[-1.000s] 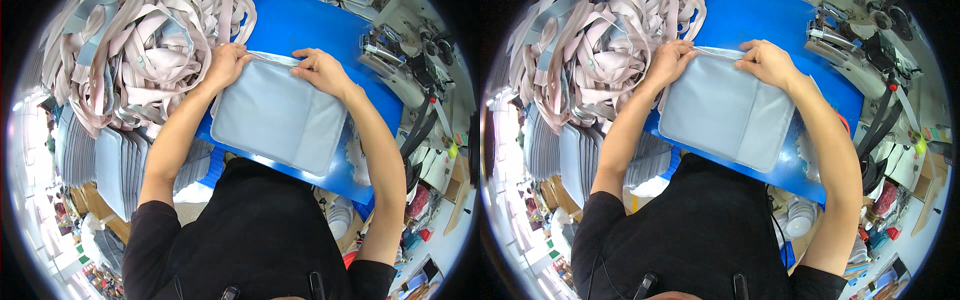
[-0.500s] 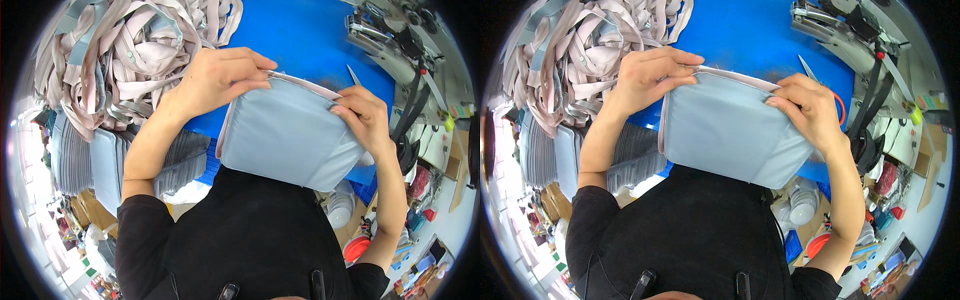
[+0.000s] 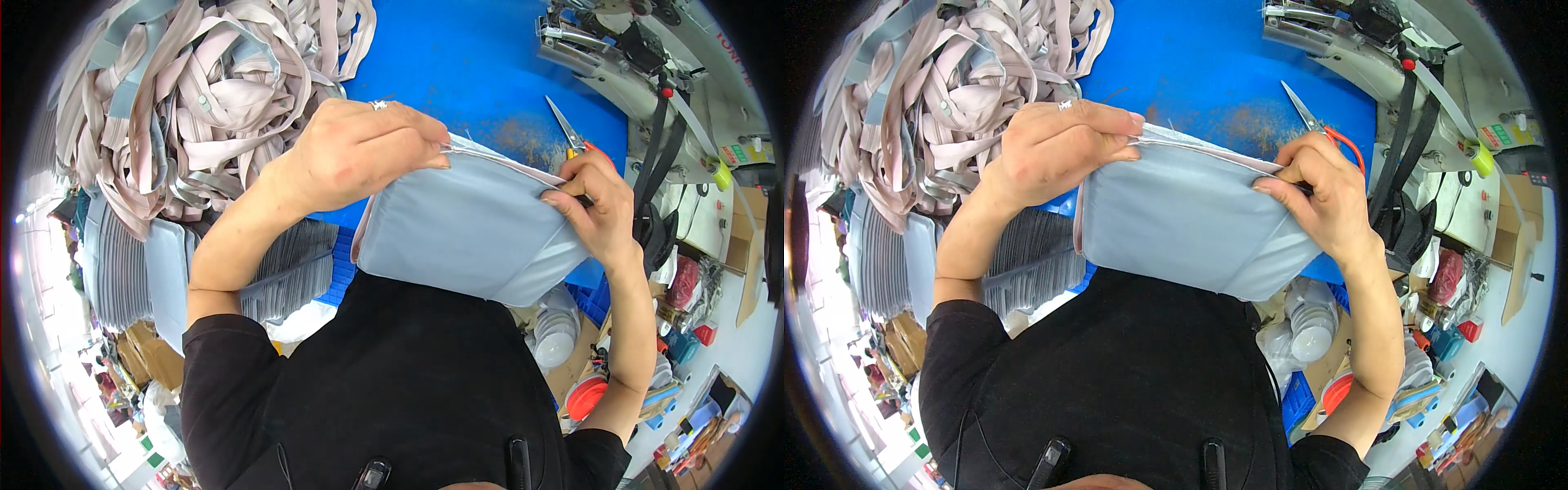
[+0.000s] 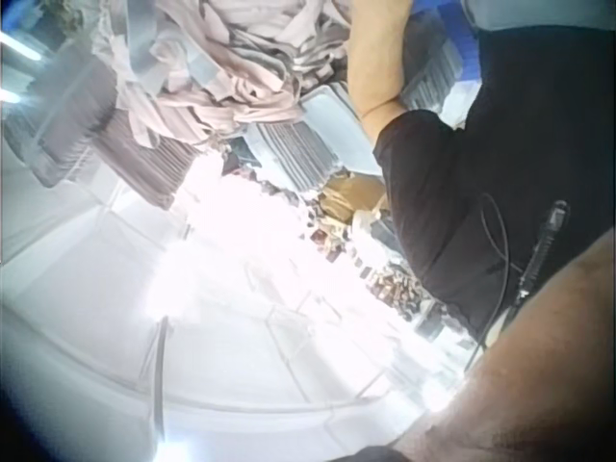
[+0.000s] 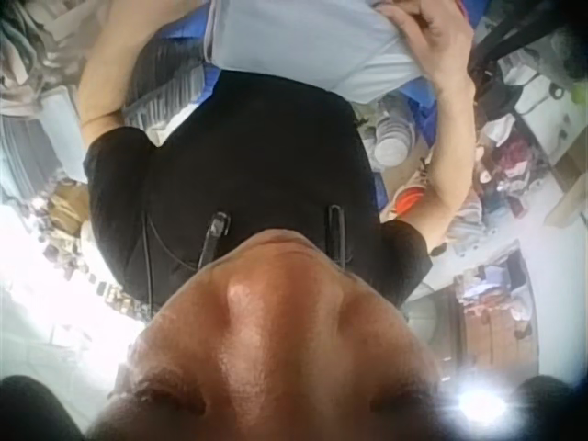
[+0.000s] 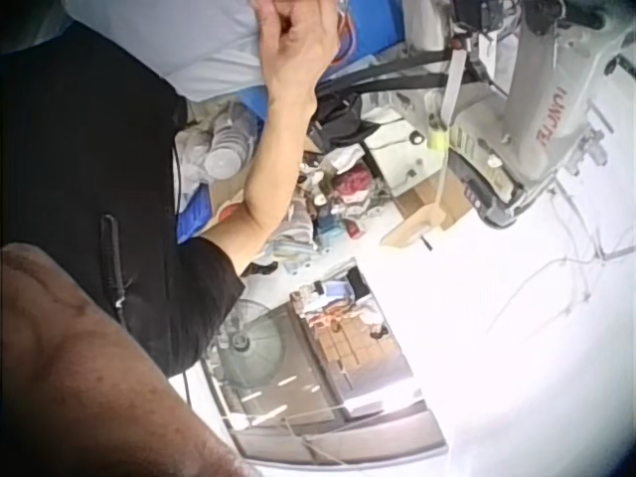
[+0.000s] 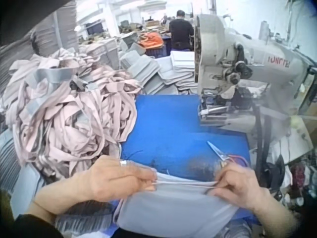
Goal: The person assembles light blue fabric face masks by hand in a factory setting. They pick up a mask body and a pink elastic strap, insert the strap into the mask's side pockets, and then place the finished mask onto a sewing machine. The person repeats this process for multiple units, handling the fabric and straps with both hands.
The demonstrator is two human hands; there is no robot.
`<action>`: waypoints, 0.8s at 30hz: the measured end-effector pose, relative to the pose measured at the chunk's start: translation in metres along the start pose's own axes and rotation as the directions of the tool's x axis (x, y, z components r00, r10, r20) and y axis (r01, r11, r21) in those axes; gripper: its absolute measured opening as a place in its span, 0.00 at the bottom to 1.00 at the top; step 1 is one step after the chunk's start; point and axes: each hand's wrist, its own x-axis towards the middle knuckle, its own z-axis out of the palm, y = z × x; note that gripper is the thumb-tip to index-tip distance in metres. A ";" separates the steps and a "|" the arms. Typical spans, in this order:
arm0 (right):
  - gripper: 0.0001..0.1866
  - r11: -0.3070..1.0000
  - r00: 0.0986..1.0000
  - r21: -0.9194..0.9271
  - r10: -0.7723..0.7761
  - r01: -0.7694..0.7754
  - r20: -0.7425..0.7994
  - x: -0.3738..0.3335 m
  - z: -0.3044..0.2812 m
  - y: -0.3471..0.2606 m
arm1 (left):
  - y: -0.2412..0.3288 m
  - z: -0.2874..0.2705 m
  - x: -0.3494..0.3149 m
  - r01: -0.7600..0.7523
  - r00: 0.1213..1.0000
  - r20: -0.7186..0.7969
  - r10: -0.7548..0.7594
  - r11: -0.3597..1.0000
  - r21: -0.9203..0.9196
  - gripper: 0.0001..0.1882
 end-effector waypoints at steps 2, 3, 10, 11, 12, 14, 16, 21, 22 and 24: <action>0.16 1.000 1.000 0.007 -0.011 0.011 -0.003 0.002 0.000 0.000 | 0.000 0.001 -0.001 0.054 0.998 -0.010 -0.055 0.998 -0.026 0.09; 0.17 1.000 1.000 0.011 -0.016 0.016 -0.005 0.003 0.000 -0.001 | -0.001 0.002 -0.001 0.073 0.997 -0.019 -0.074 0.996 -0.044 0.09; 0.14 0.955 0.977 0.211 0.215 -0.209 -0.004 0.021 -0.008 -0.010 | -0.006 -0.017 0.022 0.291 0.957 0.017 -0.291 0.954 -0.078 0.05; 0.13 0.925 0.962 0.274 0.272 -0.263 0.006 0.028 -0.010 -0.015 | -0.012 -0.022 0.030 0.312 0.950 0.012 -0.312 0.945 -0.101 0.05; 0.11 0.888 0.945 0.337 0.327 -0.313 0.017 0.032 -0.012 -0.018 | -0.019 -0.026 0.039 0.332 0.943 0.010 -0.333 0.935 -0.124 0.05; 0.10 0.888 0.957 0.372 0.291 -0.269 -0.001 0.038 -0.010 -0.015 | -0.029 -0.032 0.060 0.398 0.916 0.021 -0.401 0.900 -0.176 0.05; 0.11 0.865 0.954 0.418 0.299 -0.276 0.013 0.043 -0.008 -0.012 | -0.049 -0.034 0.080 0.436 0.900 0.075 -0.430 0.882 -0.179 0.05; 0.08 0.649 0.876 0.671 0.483 -0.358 0.000 0.051 0.012 0.000 | -0.110 -0.023 0.135 0.459 0.863 0.303 -0.404 0.878 -0.139 0.11; 0.08 0.552 0.840 0.741 0.542 -0.383 0.030 0.052 0.018 0.001 | -0.121 -0.013 0.145 0.449 0.863 0.328 -0.383 0.880 -0.155 0.11; 0.08 0.398 0.785 0.839 0.617 -0.371 0.055 0.056 0.033 0.008 | -0.145 0.008 0.159 0.437 0.856 0.372 -0.361 0.888 -0.143 0.11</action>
